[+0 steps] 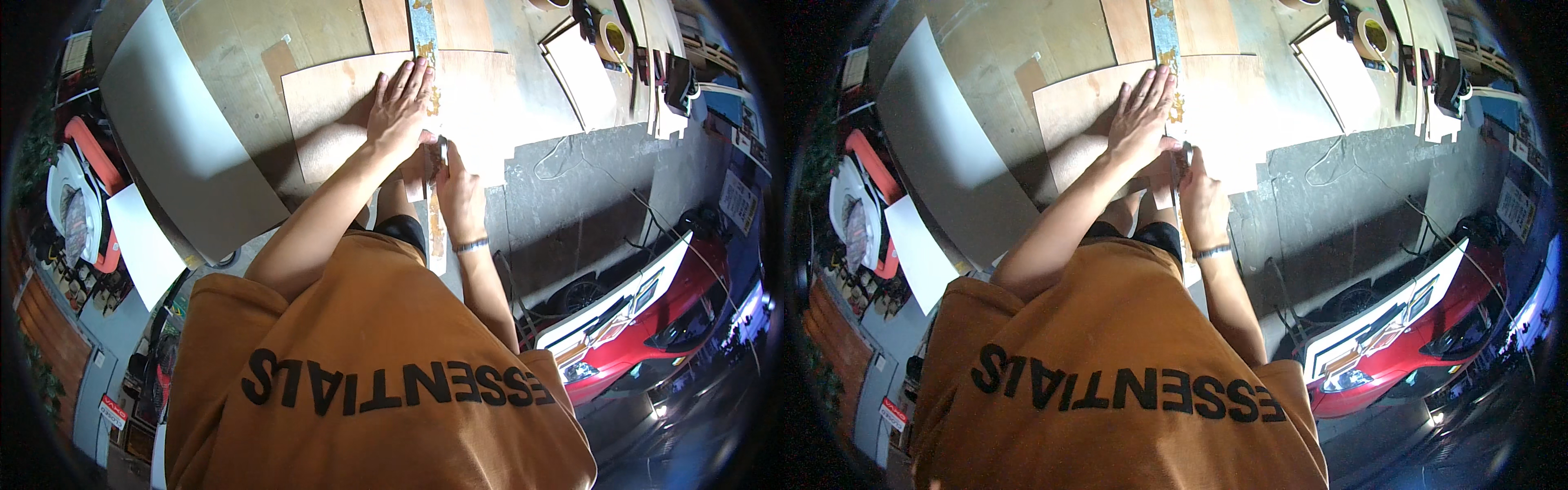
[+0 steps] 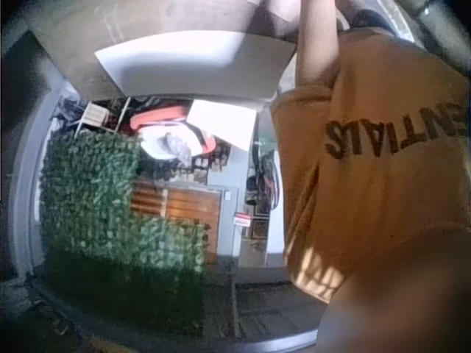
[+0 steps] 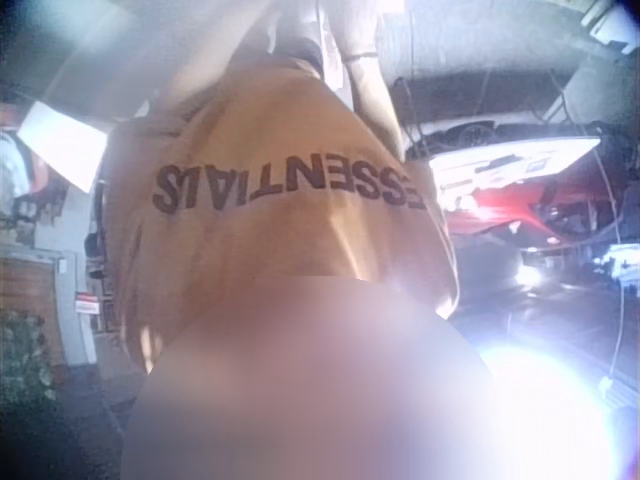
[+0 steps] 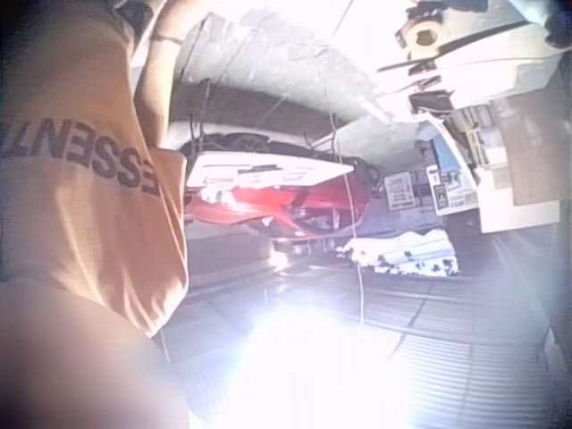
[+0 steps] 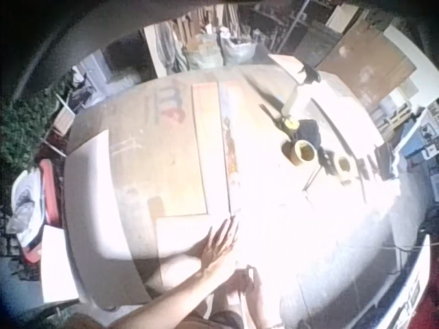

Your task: The person measures and marks a wooden board with a tape measure and pencil, then uses a utility knife to cut along the marked line. They repeat this process on multiple boards, separating the cut pieces and placing them aside.

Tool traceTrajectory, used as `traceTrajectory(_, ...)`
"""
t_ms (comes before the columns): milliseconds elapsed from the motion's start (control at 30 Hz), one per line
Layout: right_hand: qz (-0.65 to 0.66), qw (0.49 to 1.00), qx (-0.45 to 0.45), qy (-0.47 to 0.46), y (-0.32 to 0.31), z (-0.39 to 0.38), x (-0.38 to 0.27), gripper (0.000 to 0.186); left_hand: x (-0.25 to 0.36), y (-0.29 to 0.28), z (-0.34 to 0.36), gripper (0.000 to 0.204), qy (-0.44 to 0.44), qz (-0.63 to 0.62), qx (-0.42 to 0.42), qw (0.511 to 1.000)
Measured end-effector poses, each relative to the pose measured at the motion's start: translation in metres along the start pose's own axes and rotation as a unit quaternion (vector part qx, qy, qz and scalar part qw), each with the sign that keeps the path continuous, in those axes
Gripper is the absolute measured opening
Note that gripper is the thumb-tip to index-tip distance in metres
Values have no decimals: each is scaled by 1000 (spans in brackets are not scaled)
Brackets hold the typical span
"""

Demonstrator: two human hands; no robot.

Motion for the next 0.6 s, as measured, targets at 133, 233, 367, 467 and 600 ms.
traceTrajectory(133, -38, 994, -79, 61, 12, -48, 21, 44, 1, -2, -1, 119, 11, 39, 16, 999)
traceTrajectory(233, -10, 997, -72, 33, -5, -43, 17, 45, 1, 1, 2, 119, 12, 50, 11, 999)
traceTrajectory(367, 46, 996, 54, -46, -47, 24, -10, 41, 0, 2, 3, 124, 0, 135, 22, 991)
traceTrajectory(467, 11, 996, 73, -42, -36, 99, -27, 42, 1, 4, 1, 122, 3, 109, -5, 994)
traceTrajectory(600, 10, 998, 34, -44, -6, 142, -35, 43, 2, -2, 0, 122, 0, 60, -19, 998)
Point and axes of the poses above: each hand's wrist, its own z-axis towards the middle knuckle, its own y-axis out of the palm, x = y × z, the point moved 10 cm from there along z, towards the middle knuckle, and after that the axes turned 2 degrees about -z, right-handed, at the moved point
